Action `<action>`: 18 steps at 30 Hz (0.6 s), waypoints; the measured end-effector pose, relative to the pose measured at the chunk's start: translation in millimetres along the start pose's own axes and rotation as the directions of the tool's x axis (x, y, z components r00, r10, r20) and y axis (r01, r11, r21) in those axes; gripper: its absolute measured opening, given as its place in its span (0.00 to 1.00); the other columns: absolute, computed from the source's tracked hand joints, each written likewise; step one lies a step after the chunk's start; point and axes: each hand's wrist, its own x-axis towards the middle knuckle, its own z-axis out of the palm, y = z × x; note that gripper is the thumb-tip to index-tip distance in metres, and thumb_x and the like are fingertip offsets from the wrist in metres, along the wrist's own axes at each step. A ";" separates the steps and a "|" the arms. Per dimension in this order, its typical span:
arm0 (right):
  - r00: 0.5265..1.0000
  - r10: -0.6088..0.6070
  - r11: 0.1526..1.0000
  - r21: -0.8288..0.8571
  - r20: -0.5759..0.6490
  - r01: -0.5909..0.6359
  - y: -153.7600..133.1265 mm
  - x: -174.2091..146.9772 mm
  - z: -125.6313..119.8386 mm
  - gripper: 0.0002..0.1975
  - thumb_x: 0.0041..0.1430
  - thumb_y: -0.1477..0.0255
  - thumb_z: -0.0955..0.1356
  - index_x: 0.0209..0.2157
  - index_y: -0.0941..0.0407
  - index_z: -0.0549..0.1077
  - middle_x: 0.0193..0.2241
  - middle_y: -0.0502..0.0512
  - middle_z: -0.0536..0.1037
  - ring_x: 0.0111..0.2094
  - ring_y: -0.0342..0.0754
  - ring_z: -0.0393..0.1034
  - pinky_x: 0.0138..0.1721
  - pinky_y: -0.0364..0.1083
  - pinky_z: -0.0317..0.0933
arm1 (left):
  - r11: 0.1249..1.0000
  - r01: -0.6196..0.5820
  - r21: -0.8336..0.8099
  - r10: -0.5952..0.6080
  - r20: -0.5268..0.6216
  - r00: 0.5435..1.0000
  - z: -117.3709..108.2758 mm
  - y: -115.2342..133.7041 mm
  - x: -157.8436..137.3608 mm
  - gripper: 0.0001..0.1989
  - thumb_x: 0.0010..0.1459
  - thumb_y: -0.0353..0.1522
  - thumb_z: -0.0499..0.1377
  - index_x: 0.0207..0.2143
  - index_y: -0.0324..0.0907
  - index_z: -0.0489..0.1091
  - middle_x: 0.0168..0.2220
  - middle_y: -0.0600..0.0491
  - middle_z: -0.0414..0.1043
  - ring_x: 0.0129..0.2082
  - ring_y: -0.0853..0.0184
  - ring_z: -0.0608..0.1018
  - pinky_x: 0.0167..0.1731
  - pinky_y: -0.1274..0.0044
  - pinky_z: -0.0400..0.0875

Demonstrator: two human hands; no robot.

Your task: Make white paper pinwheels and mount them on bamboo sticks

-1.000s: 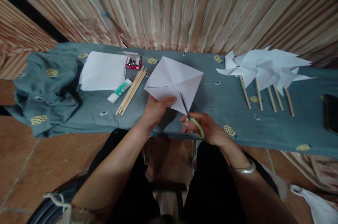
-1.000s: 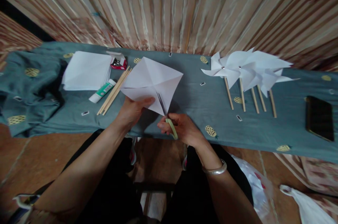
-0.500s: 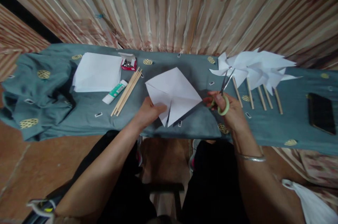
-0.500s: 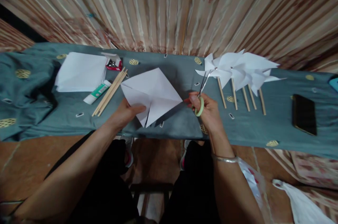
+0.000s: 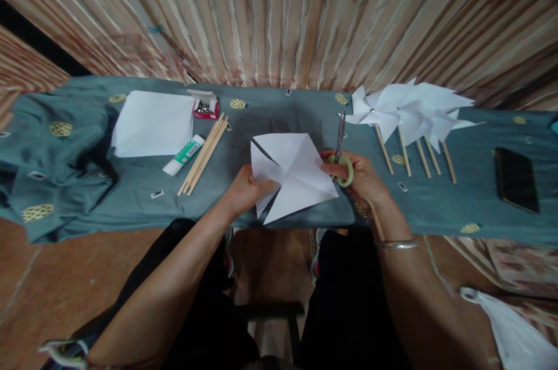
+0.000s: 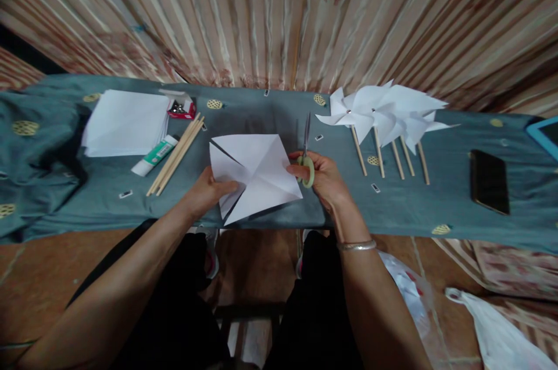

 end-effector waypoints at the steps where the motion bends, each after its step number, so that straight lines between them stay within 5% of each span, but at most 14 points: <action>1: 1.000 0.009 1.000 0.008 0.005 -0.009 0.2 -0.2 0.6 0.18 0.32 0.68 0.80 0.30 0.55 0.79 0.22 0.44 0.74 0.22 0.38 0.62 0.24 0.41 0.53 | 0.999 0.017 -0.027 -0.017 -0.001 1.000 0.4 0.8 -0.3 0.09 0.33 0.31 0.67 0.23 0.41 0.76 0.23 0.52 0.78 0.24 0.61 0.77 0.25 0.73 0.72; 8: 0.974 -0.072 0.975 0.188 -0.217 0.114 8.0 7.8 9.3 0.18 0.33 0.68 0.79 0.29 0.54 0.75 0.24 0.44 0.74 0.25 0.41 0.66 0.29 0.44 0.62 | 0.861 0.080 -0.503 -0.006 0.147 0.989 8.9 19.3 -7.0 0.18 0.44 0.45 0.67 0.33 0.41 0.76 0.37 0.47 0.79 0.39 0.57 0.80 0.39 0.70 0.75; 12: 0.945 -0.130 0.964 0.184 -0.301 0.191 16.0 10.0 23.3 0.20 0.35 0.62 0.78 0.30 0.53 0.73 0.25 0.46 0.75 0.27 0.44 0.67 0.31 0.46 0.63 | 0.831 0.097 -0.547 0.023 0.209 0.978 21.4 17.5 -7.9 0.17 0.44 0.44 0.69 0.31 0.42 0.75 0.38 0.49 0.78 0.42 0.60 0.79 0.42 0.71 0.75; 18: 0.961 -0.177 0.981 0.036 -0.211 0.189 17.5 -0.8 42.4 0.25 0.35 0.55 0.78 0.33 0.53 0.73 0.27 0.47 0.75 0.28 0.43 0.67 0.32 0.45 0.63 | 0.840 -0.034 -0.541 -0.008 -0.075 0.997 32.7 3.1 4.5 0.17 0.51 0.37 0.68 0.43 0.43 0.71 0.46 0.51 0.76 0.44 0.62 0.78 0.39 0.74 0.76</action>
